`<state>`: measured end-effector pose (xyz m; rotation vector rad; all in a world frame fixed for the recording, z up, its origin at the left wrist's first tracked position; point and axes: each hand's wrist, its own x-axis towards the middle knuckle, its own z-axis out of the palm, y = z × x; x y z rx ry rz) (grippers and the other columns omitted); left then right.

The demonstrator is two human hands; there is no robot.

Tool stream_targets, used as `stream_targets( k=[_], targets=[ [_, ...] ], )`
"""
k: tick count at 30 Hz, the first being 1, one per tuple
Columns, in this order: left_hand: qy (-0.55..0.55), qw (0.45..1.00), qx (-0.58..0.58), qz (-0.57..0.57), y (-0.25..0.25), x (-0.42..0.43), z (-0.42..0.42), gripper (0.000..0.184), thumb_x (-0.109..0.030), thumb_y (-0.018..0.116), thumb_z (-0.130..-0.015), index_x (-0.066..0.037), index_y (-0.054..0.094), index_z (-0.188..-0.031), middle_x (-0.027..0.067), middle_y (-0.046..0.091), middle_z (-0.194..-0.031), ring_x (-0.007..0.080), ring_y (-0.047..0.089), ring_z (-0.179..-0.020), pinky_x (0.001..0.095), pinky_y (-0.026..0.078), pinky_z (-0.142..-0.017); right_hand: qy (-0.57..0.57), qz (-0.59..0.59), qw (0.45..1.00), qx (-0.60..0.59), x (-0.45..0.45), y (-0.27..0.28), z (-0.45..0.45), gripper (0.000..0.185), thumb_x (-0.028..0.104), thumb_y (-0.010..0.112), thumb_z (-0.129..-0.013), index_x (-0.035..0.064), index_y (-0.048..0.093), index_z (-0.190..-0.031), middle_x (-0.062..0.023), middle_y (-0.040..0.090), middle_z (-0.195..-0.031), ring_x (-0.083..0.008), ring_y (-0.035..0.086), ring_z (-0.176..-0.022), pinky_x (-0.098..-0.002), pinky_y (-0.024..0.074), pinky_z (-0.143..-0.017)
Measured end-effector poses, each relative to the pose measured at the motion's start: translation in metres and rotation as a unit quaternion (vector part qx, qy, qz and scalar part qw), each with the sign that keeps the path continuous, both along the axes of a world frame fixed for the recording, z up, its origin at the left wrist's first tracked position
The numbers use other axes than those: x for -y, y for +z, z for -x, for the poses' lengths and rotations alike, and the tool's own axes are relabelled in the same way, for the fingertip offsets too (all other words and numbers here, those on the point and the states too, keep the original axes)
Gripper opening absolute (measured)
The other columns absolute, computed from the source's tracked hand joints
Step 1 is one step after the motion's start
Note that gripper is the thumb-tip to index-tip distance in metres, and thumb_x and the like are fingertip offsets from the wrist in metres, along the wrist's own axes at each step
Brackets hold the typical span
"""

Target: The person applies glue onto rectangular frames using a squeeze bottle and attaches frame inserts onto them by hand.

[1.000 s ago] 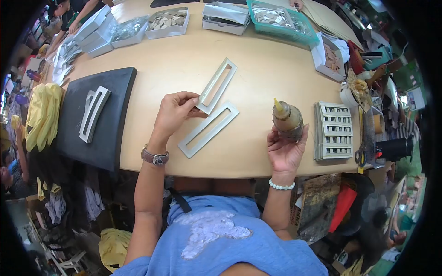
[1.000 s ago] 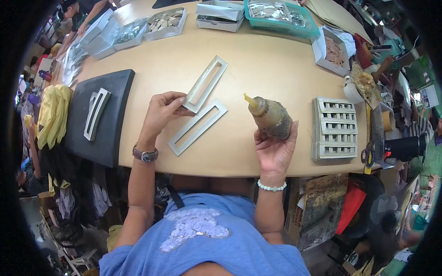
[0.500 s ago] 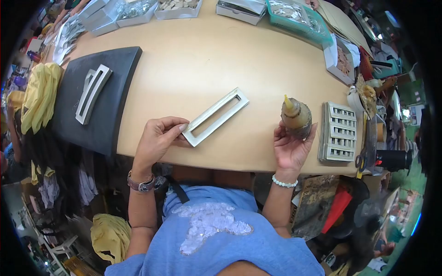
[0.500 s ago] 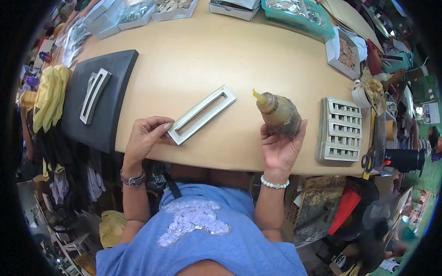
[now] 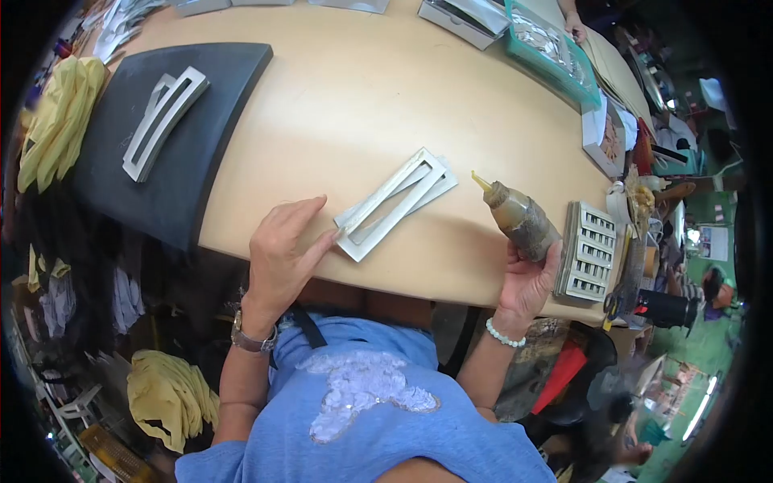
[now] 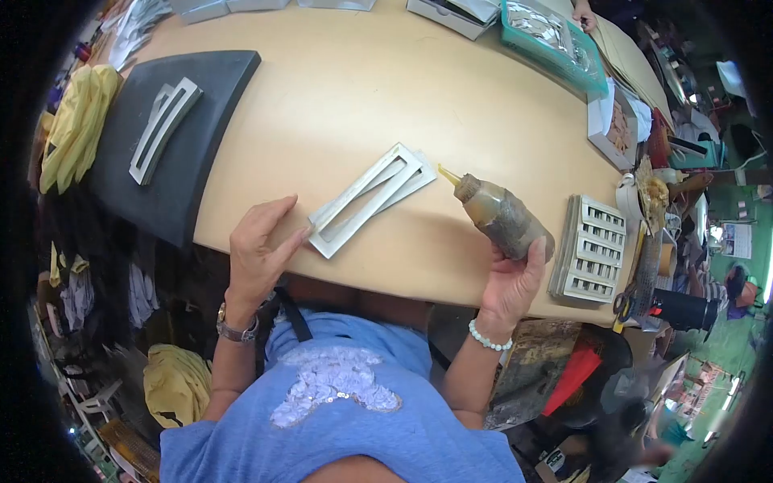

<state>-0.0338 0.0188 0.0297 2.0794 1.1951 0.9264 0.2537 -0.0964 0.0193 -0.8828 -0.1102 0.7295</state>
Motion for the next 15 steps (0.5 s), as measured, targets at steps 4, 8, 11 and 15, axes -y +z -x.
stream_targets(
  k=[4, 8, 11, 15],
  targets=[
    [0.042, 0.998, 0.026, -0.041, -0.006, 0.003, 0.002, 0.032, -0.007, 0.071, -0.076, 0.001, 0.063, -0.106, 0.0173, 0.065, -0.096, 0.0305, 0.062, -0.089, 0.0375, 0.049, -0.077, 0.004, 0.017, 1.000, 0.019, 0.000, -0.002, 0.002, 0.044, 0.026, 0.068, -0.085, 0.0025, 0.051, -0.118, -0.0123, 0.057, -0.117, -0.0245, 0.058, -0.103, -0.0375, 0.0503, -0.089],
    [0.055, 0.996, 0.056, -0.050, -0.008, 0.010, -0.001, 0.030, -0.006, 0.069, -0.078, 0.001, 0.063, -0.107, 0.0168, 0.066, -0.094, 0.0301, 0.063, -0.085, 0.0371, 0.050, -0.074, -0.001, 0.020, 1.000, 0.018, -0.002, -0.007, 0.002, 0.043, 0.026, 0.068, -0.086, 0.0023, 0.052, -0.117, -0.0127, 0.057, -0.118, -0.0249, 0.058, -0.104, -0.0377, 0.0505, -0.089],
    [0.076, 0.994, 0.064, -0.051, -0.014, 0.009, -0.001, 0.030, -0.005, 0.069, -0.079, 0.001, 0.063, -0.107, 0.0166, 0.066, -0.093, 0.0297, 0.064, -0.083, 0.0364, 0.050, -0.073, -0.004, 0.020, 0.999, 0.032, -0.002, -0.008, 0.000, 0.043, 0.027, 0.067, -0.086, 0.0020, 0.052, -0.117, -0.0128, 0.058, -0.117, -0.0245, 0.058, -0.103, -0.0377, 0.0507, -0.089],
    [0.068, 0.996, 0.060, -0.023, -0.016, 0.010, 0.004, 0.045, -0.007, 0.073, -0.074, 0.001, 0.058, -0.116, 0.0156, 0.066, -0.097, 0.0294, 0.063, -0.087, 0.0371, 0.049, -0.077, -0.011, 0.027, 0.999, 0.038, -0.003, -0.007, 0.001, 0.043, 0.027, 0.068, -0.085, 0.0015, 0.052, -0.117, -0.0130, 0.059, -0.115, -0.0242, 0.058, -0.104, -0.0376, 0.0509, -0.089]
  ],
)
